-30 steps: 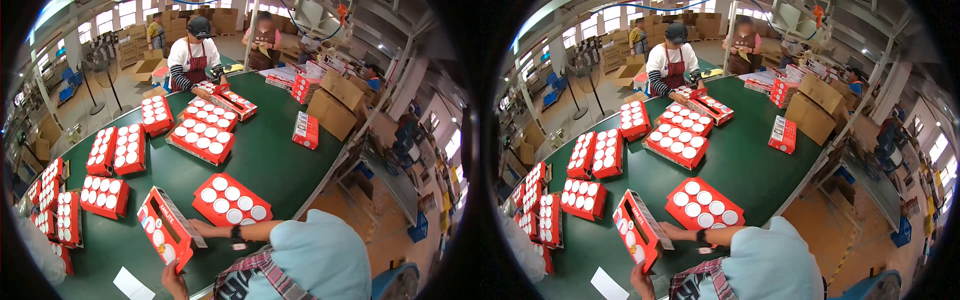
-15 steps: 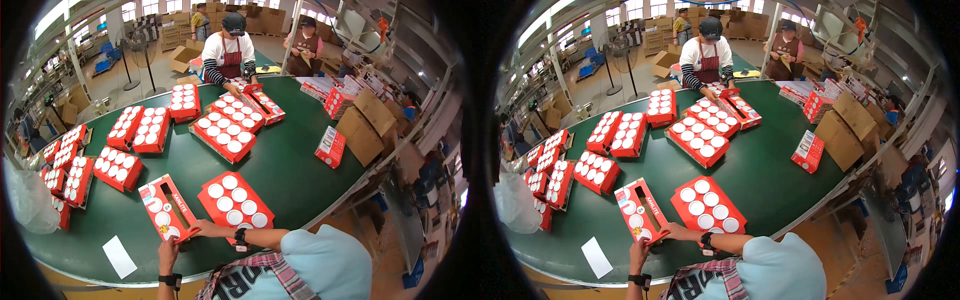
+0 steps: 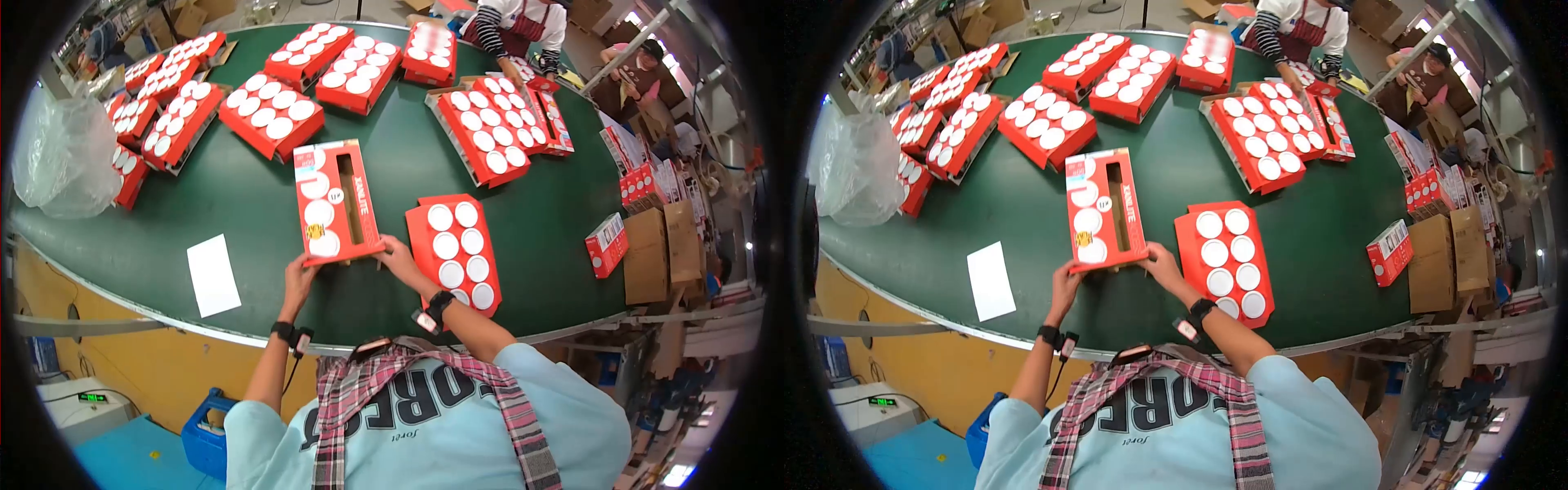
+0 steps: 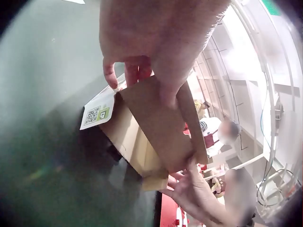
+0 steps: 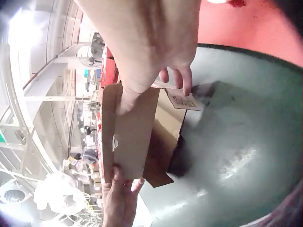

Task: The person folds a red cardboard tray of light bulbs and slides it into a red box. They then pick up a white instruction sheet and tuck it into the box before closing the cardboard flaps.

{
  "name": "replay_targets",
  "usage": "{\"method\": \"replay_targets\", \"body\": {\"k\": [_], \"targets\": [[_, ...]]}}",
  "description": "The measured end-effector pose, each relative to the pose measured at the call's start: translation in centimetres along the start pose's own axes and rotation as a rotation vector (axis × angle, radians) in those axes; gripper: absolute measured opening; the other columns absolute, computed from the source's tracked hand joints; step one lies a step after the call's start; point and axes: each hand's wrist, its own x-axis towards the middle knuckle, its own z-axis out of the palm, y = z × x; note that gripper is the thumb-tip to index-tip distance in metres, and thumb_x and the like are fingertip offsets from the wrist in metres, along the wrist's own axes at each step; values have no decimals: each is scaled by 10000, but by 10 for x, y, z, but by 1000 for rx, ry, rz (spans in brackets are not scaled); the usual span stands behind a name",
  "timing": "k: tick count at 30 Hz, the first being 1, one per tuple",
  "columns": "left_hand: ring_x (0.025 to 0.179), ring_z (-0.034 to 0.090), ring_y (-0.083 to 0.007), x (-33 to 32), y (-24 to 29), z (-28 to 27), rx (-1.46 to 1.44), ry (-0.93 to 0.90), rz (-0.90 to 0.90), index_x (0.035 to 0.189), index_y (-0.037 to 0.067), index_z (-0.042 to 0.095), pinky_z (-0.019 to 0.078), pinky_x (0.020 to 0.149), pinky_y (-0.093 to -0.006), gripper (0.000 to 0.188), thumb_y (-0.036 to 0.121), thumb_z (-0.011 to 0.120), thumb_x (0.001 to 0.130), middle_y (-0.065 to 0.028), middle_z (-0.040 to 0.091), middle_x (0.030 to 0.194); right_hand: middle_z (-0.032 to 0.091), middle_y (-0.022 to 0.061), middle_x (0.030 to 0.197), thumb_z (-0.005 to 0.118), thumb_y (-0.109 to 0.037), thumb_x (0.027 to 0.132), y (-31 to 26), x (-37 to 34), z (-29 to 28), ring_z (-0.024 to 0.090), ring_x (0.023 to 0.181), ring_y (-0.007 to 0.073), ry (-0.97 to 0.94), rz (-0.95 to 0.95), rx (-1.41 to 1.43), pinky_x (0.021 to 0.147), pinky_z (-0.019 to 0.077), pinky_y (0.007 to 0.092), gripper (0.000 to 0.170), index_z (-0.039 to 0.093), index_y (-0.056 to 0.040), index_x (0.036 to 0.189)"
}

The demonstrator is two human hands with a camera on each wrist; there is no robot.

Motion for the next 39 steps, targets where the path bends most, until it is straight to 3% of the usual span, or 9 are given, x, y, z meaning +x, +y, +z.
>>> {"method": "replay_targets", "body": {"k": [4, 11, 20, 23, 26, 31, 34, 37, 39], "targets": [[724, 492, -41, 16, -4, -4, -196, 36, -82, 926, -16, 620, 421, 624, -200, 151, 107, 613, 838, 11, 604, 784, 519, 106, 1223, 623, -168, 841, -3, 24, 2, 565, 1032, 196, -39, 18, -62, 876, 445, 303, 266, 590, 10, 1036], [688, 465, -37, 40, -8, -15, -172, 79, -54, 895, -21, 611, 386, 591, -200, 162, 133, 617, 846, 33, 577, 770, 580, 115, 1122, 679, -197, 788, 0, 57, 16, 577, 987, 185, 2, 169, 138, 851, 443, 305, 339, 603, -14, 1063], [787, 513, -54, 54, 1, -29, -310, -23, -115, 929, -14, 616, 419, 698, -210, 196, 154, 637, 829, 13, 601, 845, 427, 79, 1292, 685, -302, 774, -24, 66, 0, 401, 1200, 207, -84, 98, 61, 968, 338, 342, 282, 660, -104, 973], [758, 517, -57, 52, 2, -25, -287, -51, -159, 913, -17, 628, 416, 678, -211, 216, 174, 653, 816, 15, 607, 819, 447, 79, 1245, 660, -327, 795, -24, 59, 2, 435, 1148, 209, -27, 13, 84, 951, 353, 329, 310, 658, -72, 971], [725, 511, -59, 58, -5, -19, -280, -64, -211, 873, -8, 632, 406, 659, -214, 210, 194, 650, 817, 21, 604, 779, 468, 90, 1182, 665, -347, 788, -31, 56, 6, 448, 1108, 201, 62, 250, 272, 923, 373, 318, 362, 648, -11, 923], [735, 500, -66, 59, -6, -2, -85, 22, -370, 954, -20, 598, 409, 689, -231, 281, 236, 621, 842, 3, 588, 820, 466, 118, 1161, 695, -380, 749, -32, 68, 5, 483, 1043, 212, 56, 323, -52, 852, 426, 326, 540, 557, 33, 1067], [835, 537, -172, 40, -1, 9, -63, 335, -107, 1163, -15, 517, 446, 750, -319, 475, 230, 679, 790, -89, 574, 942, 441, 125, 1174, 707, -347, 748, -40, 53, 6, 516, 1018, 235, 132, 127, -144, 847, 439, 330, 658, 423, 10, 1222], [963, 526, -259, 21, 2, 17, 446, 548, 144, 1272, 9, 409, 434, 823, -372, 592, 232, 672, 791, -131, 521, 1046, 430, 140, 1176, 711, -203, 723, -32, 40, 7, 513, 1027, 296, 112, -19, -308, 857, 450, 357, 695, 339, 0, 1274], [986, 519, -288, 14, -15, 20, 438, 471, 177, 1278, 14, 400, 417, 858, -383, 587, 212, 662, 791, -145, 515, 1065, 440, 148, 1165, 674, -91, 716, -25, 38, 7, 505, 1032, 329, 41, -87, -385, 850, 457, 376, 650, 342, -17, 1269]]}}
